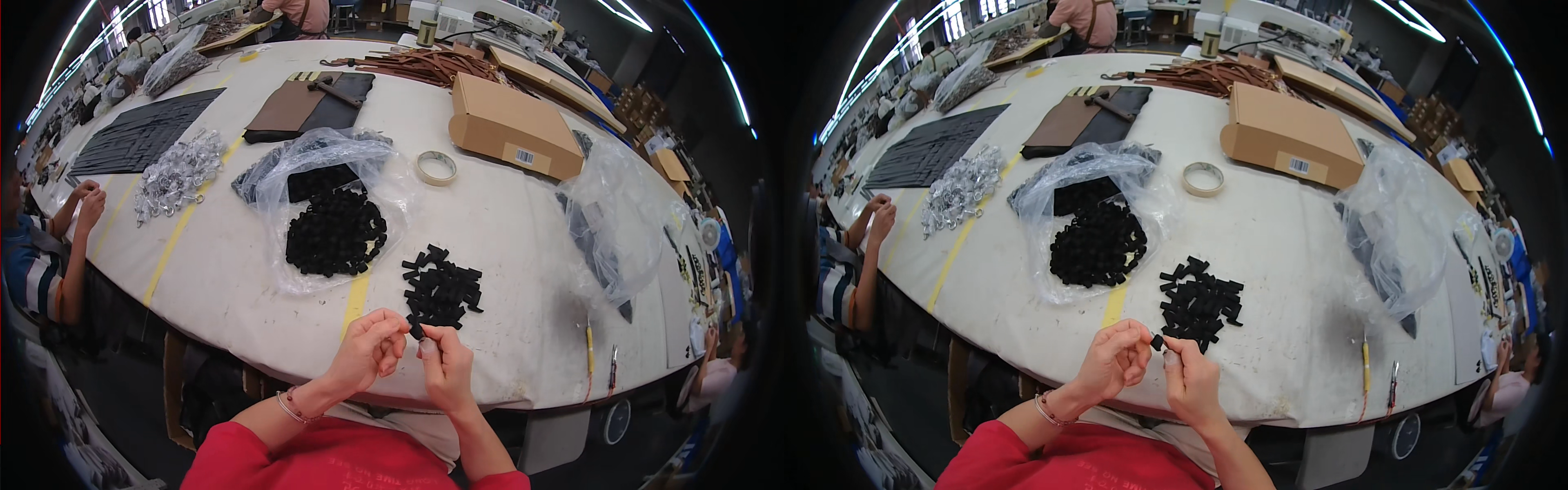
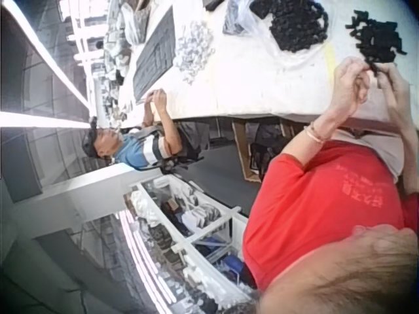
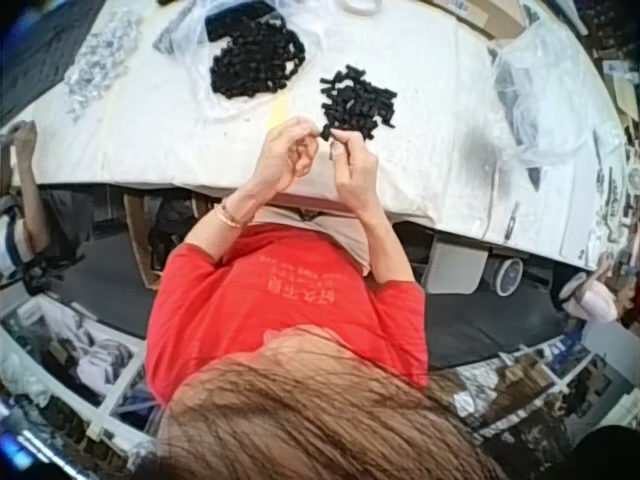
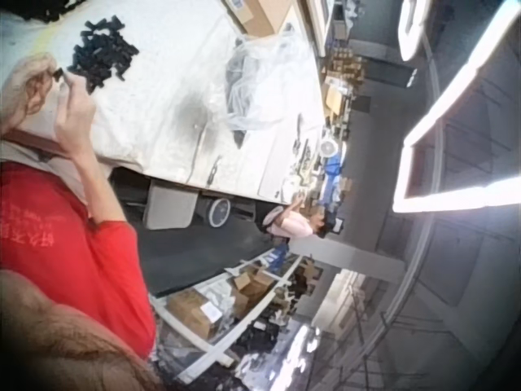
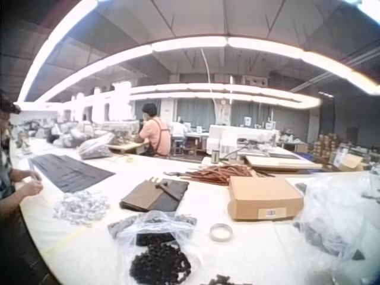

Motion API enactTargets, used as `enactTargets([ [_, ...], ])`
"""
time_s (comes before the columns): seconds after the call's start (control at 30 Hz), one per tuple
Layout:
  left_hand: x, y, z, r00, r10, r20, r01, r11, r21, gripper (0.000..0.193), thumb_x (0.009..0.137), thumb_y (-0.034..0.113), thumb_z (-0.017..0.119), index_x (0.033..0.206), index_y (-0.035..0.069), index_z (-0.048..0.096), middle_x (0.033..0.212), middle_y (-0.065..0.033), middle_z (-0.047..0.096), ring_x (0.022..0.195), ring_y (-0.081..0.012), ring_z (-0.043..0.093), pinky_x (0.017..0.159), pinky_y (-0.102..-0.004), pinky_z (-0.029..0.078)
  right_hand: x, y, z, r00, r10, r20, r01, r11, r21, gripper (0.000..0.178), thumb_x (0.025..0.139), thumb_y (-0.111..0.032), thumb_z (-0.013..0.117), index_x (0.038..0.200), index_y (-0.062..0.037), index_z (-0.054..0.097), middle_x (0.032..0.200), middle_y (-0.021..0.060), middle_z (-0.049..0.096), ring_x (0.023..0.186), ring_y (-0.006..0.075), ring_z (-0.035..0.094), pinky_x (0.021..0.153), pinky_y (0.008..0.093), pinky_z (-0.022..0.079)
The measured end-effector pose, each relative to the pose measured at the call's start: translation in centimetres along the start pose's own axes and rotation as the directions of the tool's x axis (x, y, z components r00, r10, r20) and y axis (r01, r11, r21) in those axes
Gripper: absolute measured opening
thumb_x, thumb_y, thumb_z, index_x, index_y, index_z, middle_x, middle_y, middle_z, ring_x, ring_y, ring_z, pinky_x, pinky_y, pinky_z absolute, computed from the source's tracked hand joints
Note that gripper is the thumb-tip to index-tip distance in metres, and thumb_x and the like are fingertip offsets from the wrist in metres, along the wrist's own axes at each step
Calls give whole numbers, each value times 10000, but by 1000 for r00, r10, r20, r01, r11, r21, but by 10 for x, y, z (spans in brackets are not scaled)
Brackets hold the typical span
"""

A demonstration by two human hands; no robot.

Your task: The person picks up small leather loops from the table one at a time and fits metal pieces into them using tweezers.

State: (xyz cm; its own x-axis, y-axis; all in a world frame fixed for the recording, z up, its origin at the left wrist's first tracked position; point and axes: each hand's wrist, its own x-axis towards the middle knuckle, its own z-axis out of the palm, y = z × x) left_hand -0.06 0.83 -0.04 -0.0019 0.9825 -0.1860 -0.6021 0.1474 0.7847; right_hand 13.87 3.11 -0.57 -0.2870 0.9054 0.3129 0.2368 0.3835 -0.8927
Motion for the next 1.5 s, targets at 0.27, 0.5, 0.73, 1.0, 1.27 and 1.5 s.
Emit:
enactTargets([
  [0.27, -4, -2, -7, 892, -382, 244, 449, 813, -370, 170, 837, 193, 466, 767, 41, 495, 586, -60, 515, 359, -79, 366, 318, -199, 307, -4, -1, 2, 917, -397, 45, 376, 821, -430, 182, 741, 35, 512, 918, 21, 552, 672, 133, 567, 533, 212, 560, 486, 255, 426],
  [0.5, -10, 1, -2, 861, -452, 233, 508, 766, -394, 201, 847, 210, 445, 763, 37, 503, 567, -57, 514, 329, -77, 349, 295, -195, 294, -8, 5, 4, 940, -336, -63, 311, 916, -255, 316, 612, 61, 548, 921, -1, 564, 691, 107, 578, 539, 223, 554, 479, 299, 426],
  [0.73, -16, 1, 6, 893, -406, 196, 449, 763, -465, 183, 845, 193, 443, 780, 33, 502, 568, -70, 515, 334, -81, 363, 299, -203, 306, -9, 8, 5, 864, -499, -63, 438, 808, -395, 323, 602, 52, 556, 921, -1, 562, 666, 99, 564, 516, 225, 537, 460, 305, 413],
  [1.0, -10, -5, 5, 940, -334, 70, 337, 873, -354, 157, 820, 163, 451, 849, 21, 512, 584, -64, 510, 346, -71, 353, 302, -201, 302, -8, 11, 8, 908, -411, -81, 360, 865, -349, 169, 717, 58, 531, 881, 23, 553, 628, 112, 544, 495, 203, 531, 456, 270, 406],
  [1.27, 32, 32, -39, 974, -6, -228, 43, 986, 158, 121, 773, 129, 581, 717, 44, 515, 508, -6, 463, 362, -26, 346, 319, -186, 266, 65, 34, -57, 991, 55, -125, -114, 839, -531, 110, 715, -106, 551, 812, -53, 553, 620, 93, 580, 533, 263, 556, 517, 342, 426],
  [1.5, 41, 49, -49, 898, 438, -30, -165, 400, 902, 139, 768, 132, 595, 696, 26, 542, 557, 10, 515, 424, -18, 400, 365, -169, 291, 113, 84, -88, 953, 297, 60, -205, 779, -592, 156, 677, -102, 541, 814, -27, 551, 645, 133, 576, 609, 253, 559, 563, 342, 426],
])
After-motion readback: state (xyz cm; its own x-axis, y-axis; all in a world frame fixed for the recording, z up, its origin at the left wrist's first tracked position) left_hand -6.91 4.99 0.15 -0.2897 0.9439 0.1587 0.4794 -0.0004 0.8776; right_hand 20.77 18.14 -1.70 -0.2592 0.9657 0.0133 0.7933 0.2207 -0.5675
